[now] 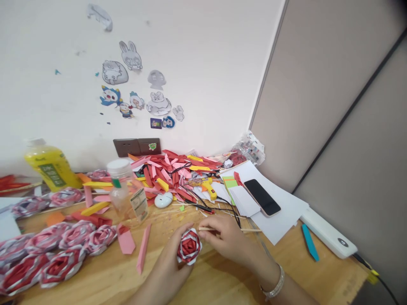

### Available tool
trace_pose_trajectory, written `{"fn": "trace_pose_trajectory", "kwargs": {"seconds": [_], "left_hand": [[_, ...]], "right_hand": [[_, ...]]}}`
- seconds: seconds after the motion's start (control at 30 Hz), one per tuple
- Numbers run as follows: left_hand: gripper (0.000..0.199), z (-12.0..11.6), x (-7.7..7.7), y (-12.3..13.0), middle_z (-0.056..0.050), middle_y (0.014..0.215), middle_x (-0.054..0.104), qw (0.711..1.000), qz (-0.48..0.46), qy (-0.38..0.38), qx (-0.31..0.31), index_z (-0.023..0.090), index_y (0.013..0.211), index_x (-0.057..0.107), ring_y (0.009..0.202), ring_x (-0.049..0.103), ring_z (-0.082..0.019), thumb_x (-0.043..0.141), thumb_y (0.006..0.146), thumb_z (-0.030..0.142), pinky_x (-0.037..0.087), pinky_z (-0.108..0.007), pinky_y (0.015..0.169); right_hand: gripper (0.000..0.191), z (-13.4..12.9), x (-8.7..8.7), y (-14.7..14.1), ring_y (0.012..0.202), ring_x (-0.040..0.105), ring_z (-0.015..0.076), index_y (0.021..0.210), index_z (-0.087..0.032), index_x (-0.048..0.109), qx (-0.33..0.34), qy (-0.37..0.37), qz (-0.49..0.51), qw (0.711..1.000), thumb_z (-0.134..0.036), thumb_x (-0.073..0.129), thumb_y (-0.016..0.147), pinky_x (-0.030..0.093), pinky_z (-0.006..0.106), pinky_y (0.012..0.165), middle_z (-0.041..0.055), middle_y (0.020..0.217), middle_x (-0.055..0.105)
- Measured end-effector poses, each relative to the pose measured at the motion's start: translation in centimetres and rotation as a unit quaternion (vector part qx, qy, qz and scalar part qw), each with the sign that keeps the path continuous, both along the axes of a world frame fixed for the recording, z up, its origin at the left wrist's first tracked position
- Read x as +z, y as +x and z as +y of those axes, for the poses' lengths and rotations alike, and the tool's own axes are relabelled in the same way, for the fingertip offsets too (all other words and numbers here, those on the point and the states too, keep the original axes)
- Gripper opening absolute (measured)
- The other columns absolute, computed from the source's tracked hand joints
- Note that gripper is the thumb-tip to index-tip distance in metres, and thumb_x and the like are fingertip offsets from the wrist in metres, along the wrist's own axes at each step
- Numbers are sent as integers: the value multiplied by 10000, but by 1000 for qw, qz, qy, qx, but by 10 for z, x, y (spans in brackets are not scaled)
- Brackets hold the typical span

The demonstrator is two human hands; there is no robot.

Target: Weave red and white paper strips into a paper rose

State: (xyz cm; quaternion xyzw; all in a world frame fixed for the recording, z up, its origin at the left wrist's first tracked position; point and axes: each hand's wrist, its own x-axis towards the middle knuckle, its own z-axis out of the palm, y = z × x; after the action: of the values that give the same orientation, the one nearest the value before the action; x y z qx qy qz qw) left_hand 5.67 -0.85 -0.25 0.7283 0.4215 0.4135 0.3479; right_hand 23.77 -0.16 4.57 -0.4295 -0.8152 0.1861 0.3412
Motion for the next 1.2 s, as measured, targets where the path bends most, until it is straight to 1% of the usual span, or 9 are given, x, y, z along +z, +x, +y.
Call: {"fn": "trace_pose_trajectory", "kwargs": {"seconds": [0.1, 0.27, 0.37, 0.5, 0.67, 0.8, 0.9, 1.0, 1.2], "left_hand": [[455, -2, 1, 4, -63, 1054, 656, 1000, -22, -7, -16, 212, 1115, 473, 931, 660, -209, 565, 676, 140, 548, -314, 797], [398, 2, -3, 4, -16, 901, 639, 998, -48, -23, 21, 212, 1009, 449, 784, 659, -186, 624, 652, 189, 554, -288, 677], [380, 8, -6, 1, -49, 950, 635, 997, -58, -37, 20, 195, 1004, 486, 855, 655, -216, 650, 663, 222, 557, -323, 718], [438, 12, -8, -1, -83, 1126, 611, 988, -134, -65, 35, 200, 1140, 486, 1026, 621, -238, 619, 728, 270, 532, -354, 842], [430, 10, -3, -3, -83, 1208, 589, 992, -110, -36, 55, 210, 1176, 495, 1113, 581, -239, 594, 759, 249, 471, -370, 948], [461, 9, 2, -5, -76, 1166, 606, 995, -55, 2, 88, 215, 1183, 495, 1099, 585, -249, 606, 736, 222, 477, -384, 937], [483, 10, -1, -6, -79, 1150, 606, 995, -27, 11, 99, 200, 1166, 492, 1076, 596, -251, 618, 699, 203, 496, -377, 907], [468, 12, -6, -5, -81, 1091, 630, 996, -31, 2, 83, 188, 1130, 491, 994, 635, -247, 606, 676, 187, 532, -369, 835], [430, 9, -2, -1, -94, 1052, 661, 998, -45, -18, 45, 179, 1074, 529, 963, 648, -247, 592, 650, 146, 537, -384, 826]], "right_hand": [[159, -1, 1, -1, 738, 612, 136, 961, -214, 657, -20, -2, 14, 1000, -268, 536, 874, 412, 218, 646, 3, 845, 690], [182, 0, -2, -4, 772, 628, 139, 968, -208, 682, 38, -9, 20, 999, -241, 523, 886, 426, 223, 692, 14, 881, 708], [200, 1, -3, -4, 799, 634, 140, 1020, -216, 672, 34, -24, 34, 999, -244, 523, 889, 434, 225, 706, 14, 921, 709], [215, 1, -3, -4, 833, 633, 146, 1045, -228, 660, 17, -26, 32, 999, -221, 506, 894, 435, 231, 721, 12, 951, 704], [192, -1, -4, -7, 825, 634, 151, 978, -225, 665, 13, -1, 16, 1000, -209, 495, 891, 436, 232, 714, 17, 948, 703], [174, -3, -5, -9, 831, 629, 155, 906, -219, 658, 20, 10, 24, 999, -228, 485, 899, 433, 232, 721, 16, 935, 697], [189, -4, -8, -10, 772, 624, 165, 1029, -204, 612, -15, 12, 23, 1000, -247, 480, 900, 428, 243, 667, 26, 885, 690], [264, -4, -13, -11, 679, 602, 166, 1156, -176, 513, -63, 25, 33, 997, -237, 442, 910, 407, 248, 598, 19, 780, 667], [153, -3, -16, -13, 819, 608, 162, 973, -209, 603, -32, 79, 18, 996, -189, 467, 905, 433, 256, 719, 29, 915, 669]]}}
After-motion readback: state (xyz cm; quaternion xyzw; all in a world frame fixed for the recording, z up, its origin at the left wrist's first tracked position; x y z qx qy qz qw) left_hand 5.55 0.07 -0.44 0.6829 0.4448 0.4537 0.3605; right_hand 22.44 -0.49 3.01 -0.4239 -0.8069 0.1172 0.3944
